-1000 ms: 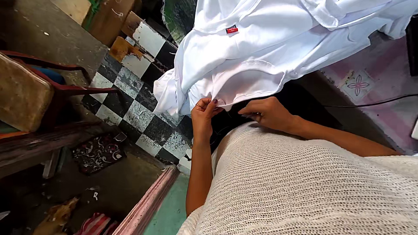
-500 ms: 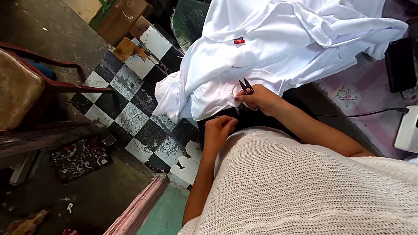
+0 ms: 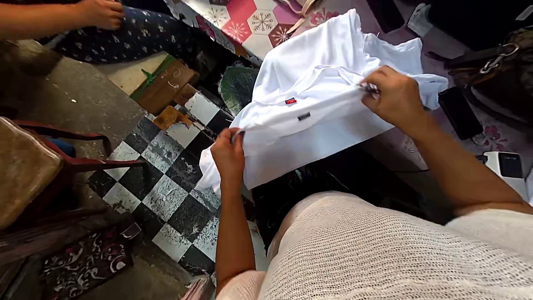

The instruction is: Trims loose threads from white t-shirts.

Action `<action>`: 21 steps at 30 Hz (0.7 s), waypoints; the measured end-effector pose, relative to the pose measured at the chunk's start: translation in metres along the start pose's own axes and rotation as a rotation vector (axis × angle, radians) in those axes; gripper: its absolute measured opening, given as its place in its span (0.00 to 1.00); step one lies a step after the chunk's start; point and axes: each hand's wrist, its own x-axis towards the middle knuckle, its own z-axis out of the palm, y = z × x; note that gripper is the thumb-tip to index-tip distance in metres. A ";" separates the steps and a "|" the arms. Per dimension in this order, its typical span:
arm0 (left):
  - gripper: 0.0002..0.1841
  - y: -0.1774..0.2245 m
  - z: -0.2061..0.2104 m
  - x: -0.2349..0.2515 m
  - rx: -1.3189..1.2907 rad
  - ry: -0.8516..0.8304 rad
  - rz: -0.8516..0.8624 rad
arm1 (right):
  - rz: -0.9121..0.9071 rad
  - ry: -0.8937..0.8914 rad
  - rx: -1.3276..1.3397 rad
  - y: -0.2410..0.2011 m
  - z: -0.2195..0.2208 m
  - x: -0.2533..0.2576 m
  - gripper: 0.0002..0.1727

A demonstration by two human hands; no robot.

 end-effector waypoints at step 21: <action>0.33 -0.055 0.091 0.093 -0.166 -0.269 -0.198 | 0.153 0.063 0.136 0.048 0.113 0.106 0.21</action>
